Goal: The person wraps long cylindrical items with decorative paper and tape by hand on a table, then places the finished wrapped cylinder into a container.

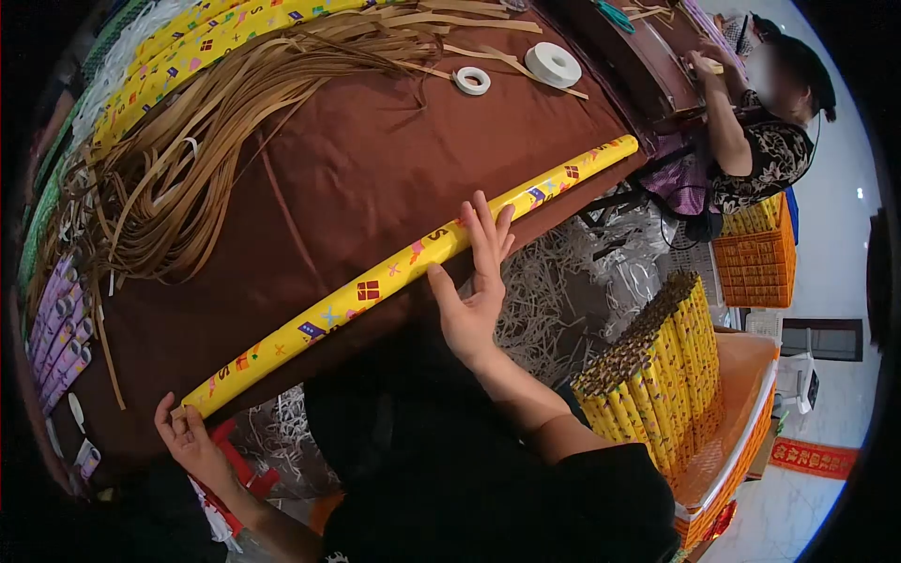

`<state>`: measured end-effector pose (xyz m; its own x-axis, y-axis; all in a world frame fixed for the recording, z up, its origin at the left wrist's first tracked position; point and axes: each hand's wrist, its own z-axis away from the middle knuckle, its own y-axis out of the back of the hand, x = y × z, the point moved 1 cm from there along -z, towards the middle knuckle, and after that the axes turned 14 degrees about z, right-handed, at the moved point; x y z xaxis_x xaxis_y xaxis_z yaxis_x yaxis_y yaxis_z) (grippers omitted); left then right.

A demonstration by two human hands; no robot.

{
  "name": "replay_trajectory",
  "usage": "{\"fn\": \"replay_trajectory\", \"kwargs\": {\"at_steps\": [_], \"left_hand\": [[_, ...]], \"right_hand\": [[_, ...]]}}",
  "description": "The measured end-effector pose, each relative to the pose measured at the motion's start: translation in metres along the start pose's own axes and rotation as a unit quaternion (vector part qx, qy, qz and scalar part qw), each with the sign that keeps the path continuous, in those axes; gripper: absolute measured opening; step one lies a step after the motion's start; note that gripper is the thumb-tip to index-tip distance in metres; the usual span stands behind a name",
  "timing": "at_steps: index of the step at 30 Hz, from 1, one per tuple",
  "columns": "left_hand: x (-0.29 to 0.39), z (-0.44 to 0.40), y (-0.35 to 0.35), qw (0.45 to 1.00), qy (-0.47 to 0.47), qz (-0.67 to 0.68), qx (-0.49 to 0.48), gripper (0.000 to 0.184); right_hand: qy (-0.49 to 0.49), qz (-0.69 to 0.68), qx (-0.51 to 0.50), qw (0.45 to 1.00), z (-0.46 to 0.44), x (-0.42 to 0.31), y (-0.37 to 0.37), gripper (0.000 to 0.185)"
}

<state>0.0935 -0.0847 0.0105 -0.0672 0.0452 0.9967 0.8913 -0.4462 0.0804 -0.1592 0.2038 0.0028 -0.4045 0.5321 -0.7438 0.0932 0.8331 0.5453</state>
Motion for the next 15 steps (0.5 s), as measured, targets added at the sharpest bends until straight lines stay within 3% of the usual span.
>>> {"fn": "replay_trajectory", "kwargs": {"at_steps": [3,10,13,15], "left_hand": [[-0.003,-0.001,0.002,1.000,0.000,0.001,0.010,0.031],[-0.009,-0.005,0.011,1.000,-0.001,-0.008,-0.014,0.031],[-0.010,-0.007,0.013,1.000,-0.006,-0.021,-0.009,0.031],[-0.012,-0.010,0.019,0.998,-0.031,-0.043,-0.042,0.032]], "right_hand": [[0.006,-0.049,0.023,0.999,0.001,0.003,0.005,0.070],[0.050,0.161,0.113,0.979,-0.028,0.048,0.020,0.066],[-0.022,0.134,0.164,0.977,-0.048,0.075,0.044,0.055],[0.011,0.038,0.170,0.985,-0.050,0.085,0.048,0.058]]}}
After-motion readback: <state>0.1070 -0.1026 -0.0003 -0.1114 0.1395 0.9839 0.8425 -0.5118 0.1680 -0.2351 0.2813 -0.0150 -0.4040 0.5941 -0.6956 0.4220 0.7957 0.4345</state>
